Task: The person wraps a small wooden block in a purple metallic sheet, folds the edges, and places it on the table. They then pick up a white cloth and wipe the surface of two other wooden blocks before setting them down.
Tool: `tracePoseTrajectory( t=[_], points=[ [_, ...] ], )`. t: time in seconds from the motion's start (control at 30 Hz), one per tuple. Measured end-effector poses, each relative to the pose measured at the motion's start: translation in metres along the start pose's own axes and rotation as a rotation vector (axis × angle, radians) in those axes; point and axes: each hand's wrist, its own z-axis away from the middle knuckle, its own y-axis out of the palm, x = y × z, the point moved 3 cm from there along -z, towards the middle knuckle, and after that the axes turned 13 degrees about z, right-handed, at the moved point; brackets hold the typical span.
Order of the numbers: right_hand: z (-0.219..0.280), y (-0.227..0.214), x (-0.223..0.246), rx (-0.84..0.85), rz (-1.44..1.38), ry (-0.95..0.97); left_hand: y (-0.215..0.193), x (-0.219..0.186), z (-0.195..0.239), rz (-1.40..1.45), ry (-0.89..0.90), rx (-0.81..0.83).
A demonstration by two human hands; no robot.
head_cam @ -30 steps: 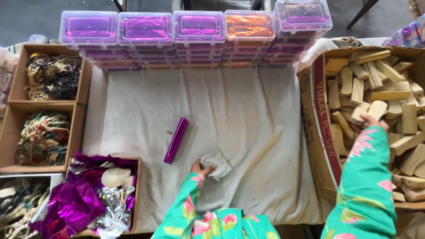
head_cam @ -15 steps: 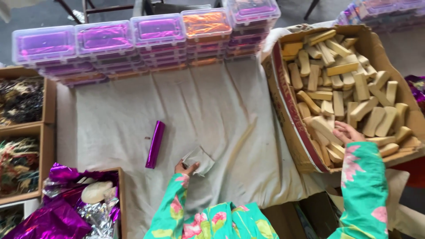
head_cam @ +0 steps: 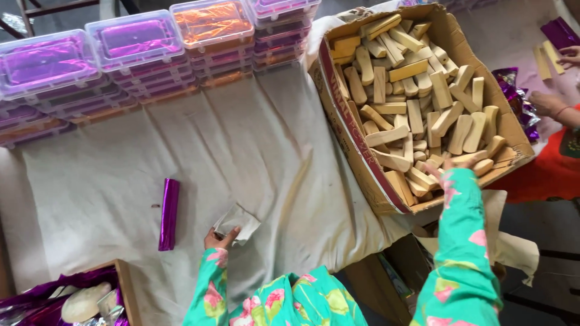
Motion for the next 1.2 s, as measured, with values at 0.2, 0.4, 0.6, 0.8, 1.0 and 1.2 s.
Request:
tracePoseTrajectory(
  t=[0.2, 0.4, 0.6, 0.8, 1.0, 1.2],
  points=[
    [-0.024, 0.027, 0.004, 0.095, -0.997, -0.034, -0.012, 0.019, -0.012, -0.209, -0.060, -0.114],
    [0.005, -0.017, -0.039, -0.302, -1.231, 0.485, -0.014, 0.022, -0.014, -0.128, -0.019, -0.079],
    [0.027, -0.016, 0.043, 0.400, 0.024, 0.291, -0.002, 0.003, -0.001, -0.060, -0.017, -0.035],
    [0.016, 0.001, 0.050, 0.711, -0.106, 0.168, -0.005, 0.010, -0.005, -0.055, 0.021, -0.039],
    [0.041, 0.007, 0.040, 0.197, -0.660, 0.465, -0.019, 0.029, -0.018, -0.222, 0.010, -0.090],
    [0.046, -0.030, 0.047, -0.075, -0.423, 0.320, -0.010, 0.018, -0.013, -0.143, 0.080, -0.062]
  ],
)
